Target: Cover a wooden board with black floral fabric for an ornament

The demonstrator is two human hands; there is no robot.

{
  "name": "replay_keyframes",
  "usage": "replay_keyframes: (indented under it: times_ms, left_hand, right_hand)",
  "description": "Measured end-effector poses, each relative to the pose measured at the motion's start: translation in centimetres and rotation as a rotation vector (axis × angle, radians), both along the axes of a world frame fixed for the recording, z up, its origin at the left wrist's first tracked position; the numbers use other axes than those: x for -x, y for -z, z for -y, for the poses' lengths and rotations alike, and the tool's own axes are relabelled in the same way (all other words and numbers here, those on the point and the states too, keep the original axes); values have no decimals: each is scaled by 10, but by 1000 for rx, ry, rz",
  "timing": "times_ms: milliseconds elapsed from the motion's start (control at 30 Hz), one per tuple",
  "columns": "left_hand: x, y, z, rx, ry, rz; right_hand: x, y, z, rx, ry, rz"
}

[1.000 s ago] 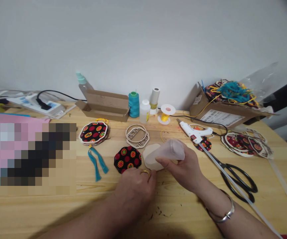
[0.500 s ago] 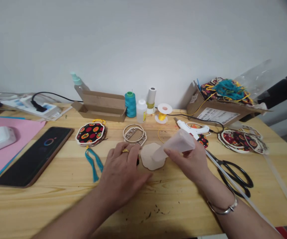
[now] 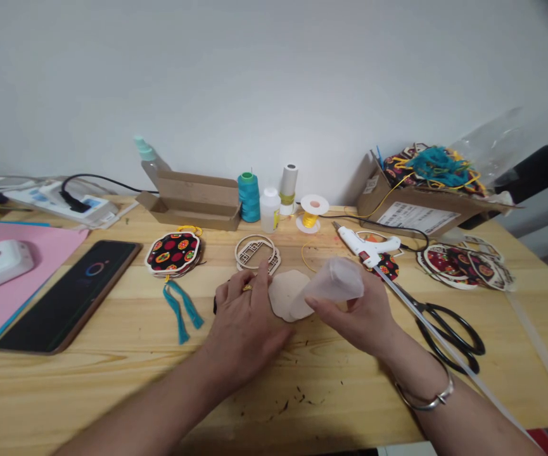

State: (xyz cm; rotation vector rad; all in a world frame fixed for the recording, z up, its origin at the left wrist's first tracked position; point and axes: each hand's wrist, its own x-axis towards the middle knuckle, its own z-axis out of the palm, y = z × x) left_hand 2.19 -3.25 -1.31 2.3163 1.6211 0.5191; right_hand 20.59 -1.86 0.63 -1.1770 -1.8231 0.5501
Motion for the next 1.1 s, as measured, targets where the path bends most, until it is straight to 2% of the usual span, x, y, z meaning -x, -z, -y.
replay_keyframes:
  times_ms: [633, 1100]
  left_hand:
    - [1, 3, 3, -68, 64, -58]
    - [0, 4, 4, -64, 53, -76]
  right_hand:
    - [3, -2, 2, 44, -75, 73]
    - [-2, -4, -1, 17, -44, 100]
